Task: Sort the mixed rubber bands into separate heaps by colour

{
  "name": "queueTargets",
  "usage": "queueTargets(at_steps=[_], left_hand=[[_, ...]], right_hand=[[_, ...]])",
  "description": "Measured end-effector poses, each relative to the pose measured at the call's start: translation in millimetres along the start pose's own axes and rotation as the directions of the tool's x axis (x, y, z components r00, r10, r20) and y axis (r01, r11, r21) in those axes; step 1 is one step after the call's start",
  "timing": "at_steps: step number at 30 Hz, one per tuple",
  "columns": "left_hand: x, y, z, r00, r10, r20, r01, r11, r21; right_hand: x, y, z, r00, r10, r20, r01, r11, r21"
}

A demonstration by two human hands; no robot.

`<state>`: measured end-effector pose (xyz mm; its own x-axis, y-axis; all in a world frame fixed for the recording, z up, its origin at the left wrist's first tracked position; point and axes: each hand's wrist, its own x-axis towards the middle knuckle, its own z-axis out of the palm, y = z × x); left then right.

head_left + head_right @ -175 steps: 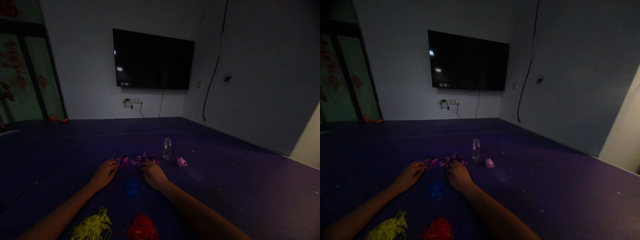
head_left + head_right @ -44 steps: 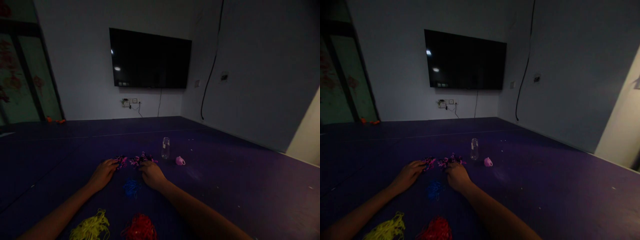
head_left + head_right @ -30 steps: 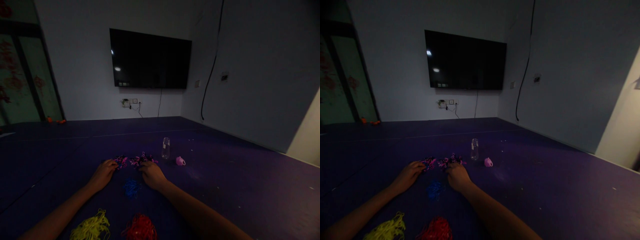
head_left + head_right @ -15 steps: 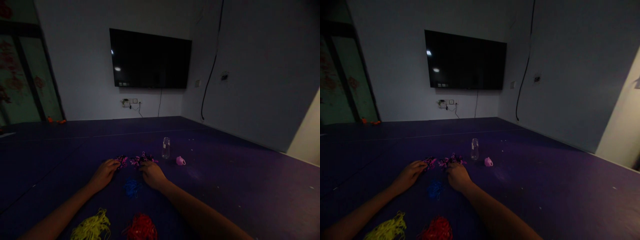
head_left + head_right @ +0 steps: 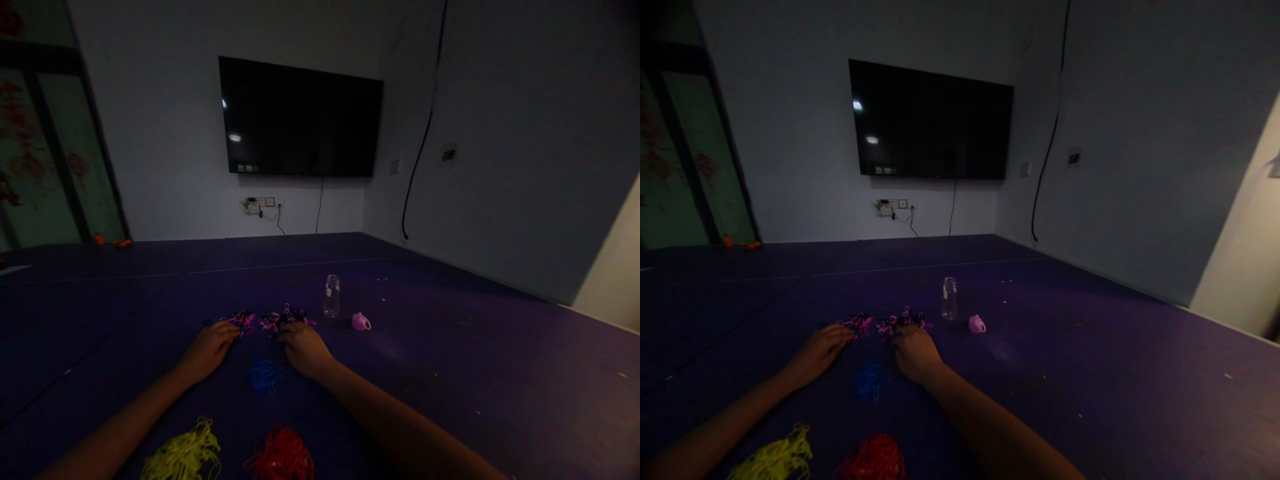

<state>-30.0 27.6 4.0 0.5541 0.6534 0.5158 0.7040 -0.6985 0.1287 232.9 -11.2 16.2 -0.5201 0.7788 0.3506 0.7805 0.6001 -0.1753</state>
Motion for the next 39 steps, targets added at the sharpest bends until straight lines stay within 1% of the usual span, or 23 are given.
queueTargets(at_steps=[7,11,14,15,17,18,19,20,22,24,26,28,30,31,33,36,39], left_hand=[[1,4,-2.9,1.0,-0.007,-0.005,0.007,1.0,0.02],[1,6,-5.5,0.995,-0.043,-0.092,0.041,0.999,-0.014],[2,17,-8.8,0.987,-0.065,-0.149,0.048,0.993,-0.11],[3,24,-10.2,0.988,-0.067,-0.141,0.045,0.987,-0.155],[5,38,-13.2,1.0,-0.029,-0.004,0.027,0.959,-0.281],[6,46,-14.6,0.997,0.011,0.076,0.016,0.94,-0.342],[7,52,-15.9,0.991,0.043,0.124,0.009,0.922,-0.388],[8,58,-17.1,0.986,0.068,0.155,0.004,0.907,-0.422],[8,65,-19.1,0.98,0.086,0.181,0.007,0.888,-0.46],[8,64,-20.6,0.981,0.069,0.179,0.023,0.884,-0.467],[8,58,-21.7,0.991,0.01,0.135,0.054,0.886,-0.46],[7,47,-22.3,0.995,-0.098,0.033,0.102,0.891,-0.442],[6,37,-22.4,0.969,-0.225,-0.1,0.167,0.899,-0.404],[6,33,-22.3,0.959,-0.258,-0.116,0.194,0.898,-0.396],[5,28,-21.8,0.953,-0.286,-0.101,0.223,0.887,-0.405],[4,29,-19.8,0.962,-0.27,-0.042,0.232,0.888,-0.396],[4,31,-15.5,0.968,-0.242,-0.069,0.21,0.929,-0.306]], right_hand=[[0,1,1,1.0,0.013,0.009,-0.013,1.0,-0.005],[0,0,0,1.0,0.015,0.008,-0.014,1.0,-0.005],[0,-1,-2,1.0,0.027,0.015,-0.027,1.0,-0.006],[-1,-2,-2,0.999,0.029,0.016,-0.029,1.0,-0.006],[-1,-2,-3,0.999,0.029,0.014,-0.028,1.0,-0.007],[-1,-3,-3,1.0,0.027,0.012,-0.027,1.0,-0.008],[-1,-3,-3,1.0,0.026,0.011,-0.026,1.0,-0.01],[-1,-3,-3,1.0,0.027,0.01,-0.027,1.0,-0.011],[-1,-3,-3,1.0,0.028,0.004,-0.028,1.0,-0.012],[-1,-3,-2,1.0,0.027,-0.005,-0.027,1.0,-0.011],[0,-3,-1,1.0,0.021,-0.013,-0.021,1.0,-0.007],[0,-2,0,1.0,0.013,-0.015,-0.013,1.0,-0.004],[0,-1,1,1.0,0.011,-0.018,-0.011,1.0,-0.003],[0,0,1,1.0,0.011,-0.02,-0.011,1.0,-0.004],[-1,0,1,1.0,0.008,-0.023,-0.008,1.0,-0.001],[-1,0,0,1.0,0.003,-0.016,-0.003,1.0,0.007],[-1,-1,-1,1.0,0.013,-0.001,-0.013,1.0,0.008]])
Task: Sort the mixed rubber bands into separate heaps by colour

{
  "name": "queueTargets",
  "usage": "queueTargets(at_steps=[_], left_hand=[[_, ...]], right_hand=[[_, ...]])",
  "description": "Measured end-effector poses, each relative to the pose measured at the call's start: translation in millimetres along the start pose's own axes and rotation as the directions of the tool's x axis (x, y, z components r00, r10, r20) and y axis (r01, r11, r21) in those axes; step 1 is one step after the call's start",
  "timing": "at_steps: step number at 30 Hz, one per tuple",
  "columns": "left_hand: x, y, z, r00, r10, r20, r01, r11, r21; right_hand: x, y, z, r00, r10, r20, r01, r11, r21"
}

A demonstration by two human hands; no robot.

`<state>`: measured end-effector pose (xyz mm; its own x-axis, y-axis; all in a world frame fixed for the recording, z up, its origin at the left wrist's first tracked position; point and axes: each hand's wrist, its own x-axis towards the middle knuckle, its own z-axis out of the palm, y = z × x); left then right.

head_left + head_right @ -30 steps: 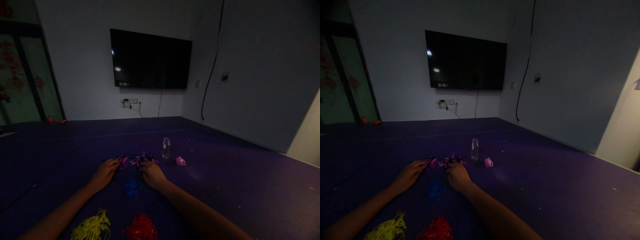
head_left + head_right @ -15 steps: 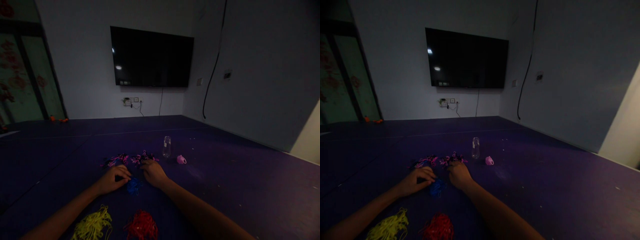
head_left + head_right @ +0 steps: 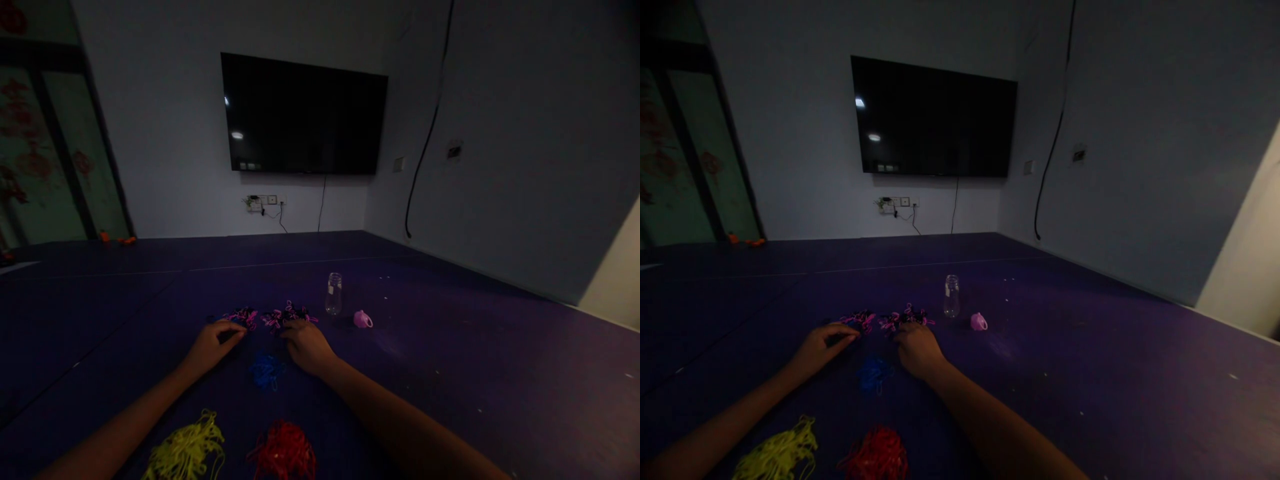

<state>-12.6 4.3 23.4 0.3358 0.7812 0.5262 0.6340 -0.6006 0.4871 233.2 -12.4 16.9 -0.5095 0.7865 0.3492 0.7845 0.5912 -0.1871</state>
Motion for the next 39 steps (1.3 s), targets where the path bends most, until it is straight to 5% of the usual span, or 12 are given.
queueTargets(at_steps=[6,11,17,21,27,32,39], left_hand=[[-4,-7,8.1,0.986,0.163,0.021,-0.165,0.978,0.127],[-8,9,7.5,0.966,0.228,0.123,-0.237,0.969,0.066],[-8,29,6.0,0.971,0.118,0.207,-0.096,0.989,-0.112],[-6,26,3.1,0.992,0.011,0.126,0.013,0.983,-0.184],[2,-13,-10.5,0.952,-0.073,-0.296,0.106,0.99,0.096],[6,-46,-17.7,0.975,-0.005,-0.22,0.089,0.924,0.372],[7,-46,-12.5,0.996,0.056,-0.07,-0.02,0.897,0.442]], right_hand=[[1,-1,0,1.0,0.007,0.009,-0.007,1.0,-0.008],[1,1,2,1.0,0.008,0.01,-0.008,1.0,0.001],[1,1,2,1.0,0.002,0.006,-0.002,1.0,-0.004],[2,1,2,1.0,0.012,0.01,-0.012,1.0,-0.015],[1,1,3,1.0,0.015,0.001,-0.015,1.0,-0.016],[1,0,3,1.0,-0.012,-0.01,0.011,1.0,-0.017],[1,1,3,1.0,-0.014,0.004,0.014,1.0,-0.016]])
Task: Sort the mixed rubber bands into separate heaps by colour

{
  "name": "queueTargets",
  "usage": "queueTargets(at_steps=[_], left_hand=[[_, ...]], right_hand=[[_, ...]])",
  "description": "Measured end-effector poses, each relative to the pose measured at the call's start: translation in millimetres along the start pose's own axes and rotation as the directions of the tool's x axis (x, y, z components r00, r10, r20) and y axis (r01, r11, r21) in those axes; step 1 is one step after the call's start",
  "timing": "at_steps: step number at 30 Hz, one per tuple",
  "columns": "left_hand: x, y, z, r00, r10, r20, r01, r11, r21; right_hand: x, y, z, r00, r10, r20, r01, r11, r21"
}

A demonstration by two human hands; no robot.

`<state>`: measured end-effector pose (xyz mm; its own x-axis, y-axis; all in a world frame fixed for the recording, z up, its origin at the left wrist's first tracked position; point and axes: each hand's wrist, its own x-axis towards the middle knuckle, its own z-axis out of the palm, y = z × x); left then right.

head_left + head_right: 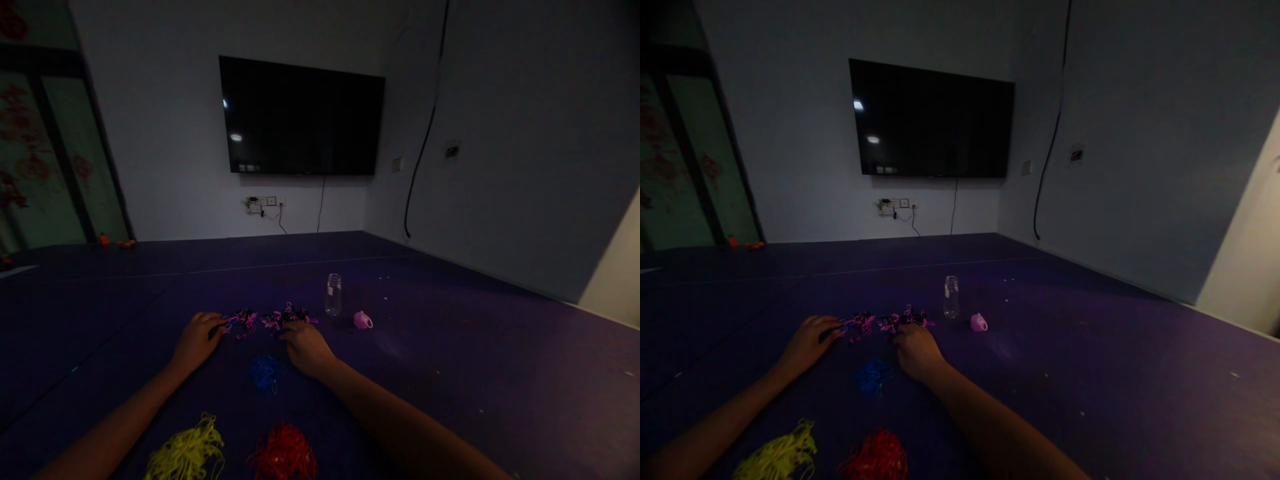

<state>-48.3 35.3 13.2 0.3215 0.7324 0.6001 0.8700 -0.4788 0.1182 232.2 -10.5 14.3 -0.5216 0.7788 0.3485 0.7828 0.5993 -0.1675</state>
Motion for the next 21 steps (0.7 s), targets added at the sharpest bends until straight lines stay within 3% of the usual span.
queueTargets(at_steps=[7,21], left_hand=[[0.4,6.7,-1.1,0.993,0.109,0.054,-0.107,0.994,-0.037],[-1.9,5.9,-3.6,0.999,-0.042,-0.007,0.041,0.993,-0.111]], right_hand=[[0.7,-0.3,-0.8,1.0,-0.005,0.012,0.005,1.0,-0.007],[-0.5,-2.4,-3.2,1.0,0.001,0.016,-0.001,1.0,-0.004]])
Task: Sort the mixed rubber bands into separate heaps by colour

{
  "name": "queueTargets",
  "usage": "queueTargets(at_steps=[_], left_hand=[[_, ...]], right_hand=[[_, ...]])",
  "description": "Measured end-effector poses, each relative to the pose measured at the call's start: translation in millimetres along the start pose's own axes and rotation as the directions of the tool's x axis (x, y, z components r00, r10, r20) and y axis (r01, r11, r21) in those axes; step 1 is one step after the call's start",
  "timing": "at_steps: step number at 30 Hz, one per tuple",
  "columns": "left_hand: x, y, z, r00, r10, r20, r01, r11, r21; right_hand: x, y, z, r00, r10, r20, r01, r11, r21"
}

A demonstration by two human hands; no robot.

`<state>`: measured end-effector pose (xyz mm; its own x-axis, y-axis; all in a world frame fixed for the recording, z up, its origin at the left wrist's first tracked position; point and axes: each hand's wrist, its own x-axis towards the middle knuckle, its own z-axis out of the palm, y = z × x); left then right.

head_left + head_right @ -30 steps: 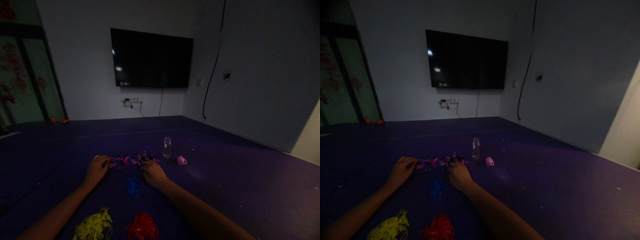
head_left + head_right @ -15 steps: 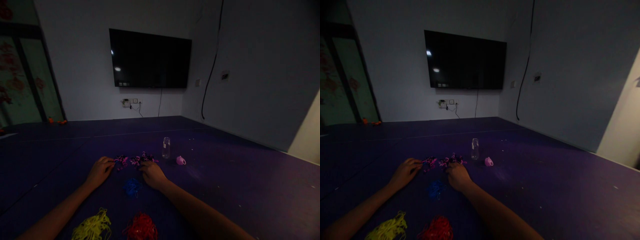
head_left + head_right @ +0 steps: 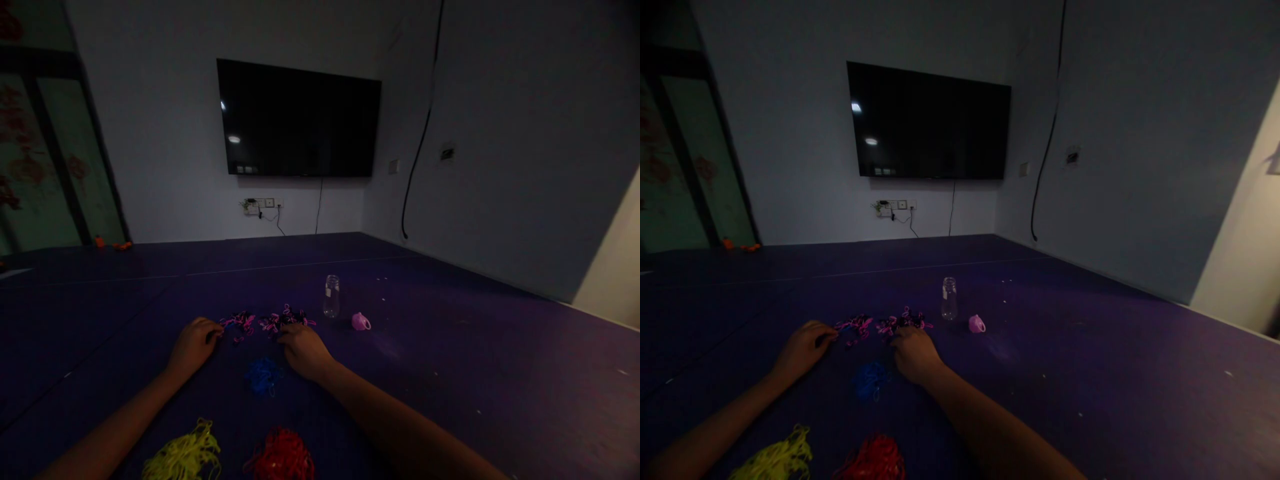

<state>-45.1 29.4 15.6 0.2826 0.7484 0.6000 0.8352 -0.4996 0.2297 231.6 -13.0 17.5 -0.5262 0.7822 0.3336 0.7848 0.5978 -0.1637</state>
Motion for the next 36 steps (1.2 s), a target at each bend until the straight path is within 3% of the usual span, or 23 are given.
queueTargets(at_steps=[12,21,36], left_hand=[[0,-5,0.5,0.996,-0.087,-0.014,0.087,0.996,0.015],[1,7,-3.9,0.998,0.027,0.058,-0.029,0.999,0.036],[2,9,-1.6,0.991,0.077,0.109,-0.085,0.994,0.07]], right_hand=[[0,1,-1,1.0,-0.014,0.003,0.014,1.0,-0.007],[1,2,1,1.0,-0.014,-0.001,0.014,1.0,-0.004],[1,1,1,1.0,-0.004,-0.001,0.004,1.0,0.003]])
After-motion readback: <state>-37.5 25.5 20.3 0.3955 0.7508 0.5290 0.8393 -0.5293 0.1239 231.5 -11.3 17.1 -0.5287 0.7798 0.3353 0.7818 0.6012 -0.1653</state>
